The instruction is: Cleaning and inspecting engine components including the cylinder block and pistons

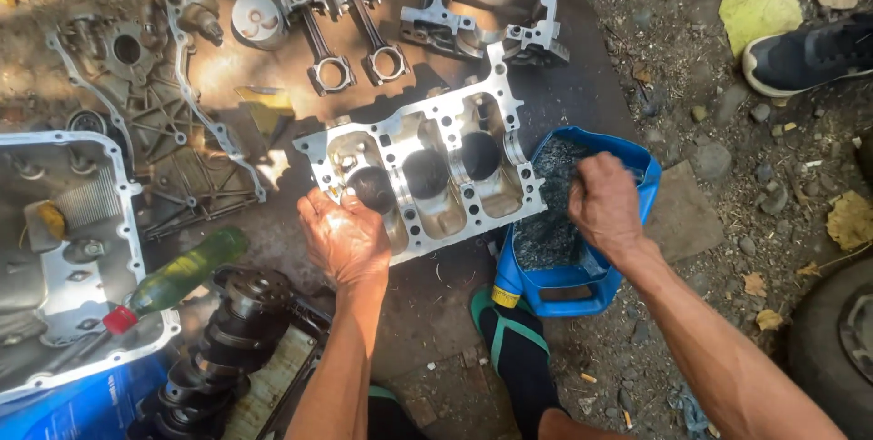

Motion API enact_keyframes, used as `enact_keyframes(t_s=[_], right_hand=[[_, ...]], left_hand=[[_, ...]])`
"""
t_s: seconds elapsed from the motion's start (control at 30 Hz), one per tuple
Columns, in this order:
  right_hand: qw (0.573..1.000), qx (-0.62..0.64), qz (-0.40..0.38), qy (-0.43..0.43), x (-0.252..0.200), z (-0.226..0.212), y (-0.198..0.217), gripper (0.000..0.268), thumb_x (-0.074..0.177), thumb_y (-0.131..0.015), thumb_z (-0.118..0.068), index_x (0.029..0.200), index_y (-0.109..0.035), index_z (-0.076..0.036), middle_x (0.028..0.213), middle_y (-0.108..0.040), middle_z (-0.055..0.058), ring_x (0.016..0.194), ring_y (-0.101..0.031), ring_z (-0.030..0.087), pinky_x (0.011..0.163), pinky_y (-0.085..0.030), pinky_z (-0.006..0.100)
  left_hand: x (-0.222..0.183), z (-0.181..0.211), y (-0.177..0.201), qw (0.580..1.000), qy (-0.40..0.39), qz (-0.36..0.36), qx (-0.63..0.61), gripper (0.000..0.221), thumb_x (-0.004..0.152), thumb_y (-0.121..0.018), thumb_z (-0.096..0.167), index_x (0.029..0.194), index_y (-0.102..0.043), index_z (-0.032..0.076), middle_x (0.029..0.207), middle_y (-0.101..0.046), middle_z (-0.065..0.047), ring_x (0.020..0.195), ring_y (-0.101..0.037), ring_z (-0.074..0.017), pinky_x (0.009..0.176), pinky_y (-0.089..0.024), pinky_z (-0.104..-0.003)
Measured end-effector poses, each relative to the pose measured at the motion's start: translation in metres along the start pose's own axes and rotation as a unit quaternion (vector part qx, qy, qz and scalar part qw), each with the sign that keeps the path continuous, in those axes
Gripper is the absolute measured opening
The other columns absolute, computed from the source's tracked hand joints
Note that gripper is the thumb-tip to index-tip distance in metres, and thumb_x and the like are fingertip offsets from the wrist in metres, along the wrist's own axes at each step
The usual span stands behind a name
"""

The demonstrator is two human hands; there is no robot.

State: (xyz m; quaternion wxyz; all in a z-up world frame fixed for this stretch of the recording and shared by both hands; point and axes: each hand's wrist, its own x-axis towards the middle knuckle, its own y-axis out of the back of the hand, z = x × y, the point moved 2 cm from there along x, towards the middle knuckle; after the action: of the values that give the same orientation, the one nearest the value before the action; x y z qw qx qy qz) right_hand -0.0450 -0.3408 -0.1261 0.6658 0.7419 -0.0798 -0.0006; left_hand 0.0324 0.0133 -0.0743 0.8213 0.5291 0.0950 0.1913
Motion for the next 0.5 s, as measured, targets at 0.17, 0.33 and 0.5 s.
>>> enact_keyframes(t_s=[0.17, 0.33, 0.5], right_hand=[[0.988, 0.125, -0.028, -0.091, 0.005, 0.016, 0.009, 0.017, 0.079, -0.069, -0.014, 0.089, -0.070, 0.000, 0.086, -0.064, 0.026, 0.087, -0.066, 0.052, 0.075, -0.053, 0.060], [0.957, 0.242, -0.079, -0.138, 0.035, -0.013, 0.049, 0.017, 0.080, -0.065, -0.013, 0.095, -0.070, -0.006, 0.084, -0.070, 0.021, 0.087, -0.069, 0.047, 0.076, -0.052, 0.055], [0.949, 0.298, 0.054, 0.087, 0.092, -0.064, 0.066, 0.012, 0.083, -0.081, -0.009, 0.094, -0.076, -0.007, 0.084, -0.072, 0.013, 0.078, -0.073, 0.035, 0.070, -0.057, 0.041]], left_hand=[[0.004, -0.005, -0.008, 0.999, -0.018, 0.027, -0.018, 0.024, 0.094, -0.057, 0.029, 0.107, -0.057, 0.009, 0.099, -0.054, -0.009, 0.094, -0.063, -0.0322, 0.077, -0.057, -0.047], [0.002, -0.008, -0.007, 0.999, -0.022, 0.029, 0.017, 0.025, 0.092, -0.060, 0.031, 0.105, -0.056, 0.010, 0.098, -0.054, -0.008, 0.094, -0.064, -0.0307, 0.076, -0.057, -0.045], [0.001, -0.008, -0.004, 1.000, -0.018, 0.008, 0.015, 0.027, 0.095, -0.058, 0.030, 0.108, -0.056, 0.007, 0.100, -0.055, -0.009, 0.093, -0.064, -0.0326, 0.075, -0.057, -0.047]])
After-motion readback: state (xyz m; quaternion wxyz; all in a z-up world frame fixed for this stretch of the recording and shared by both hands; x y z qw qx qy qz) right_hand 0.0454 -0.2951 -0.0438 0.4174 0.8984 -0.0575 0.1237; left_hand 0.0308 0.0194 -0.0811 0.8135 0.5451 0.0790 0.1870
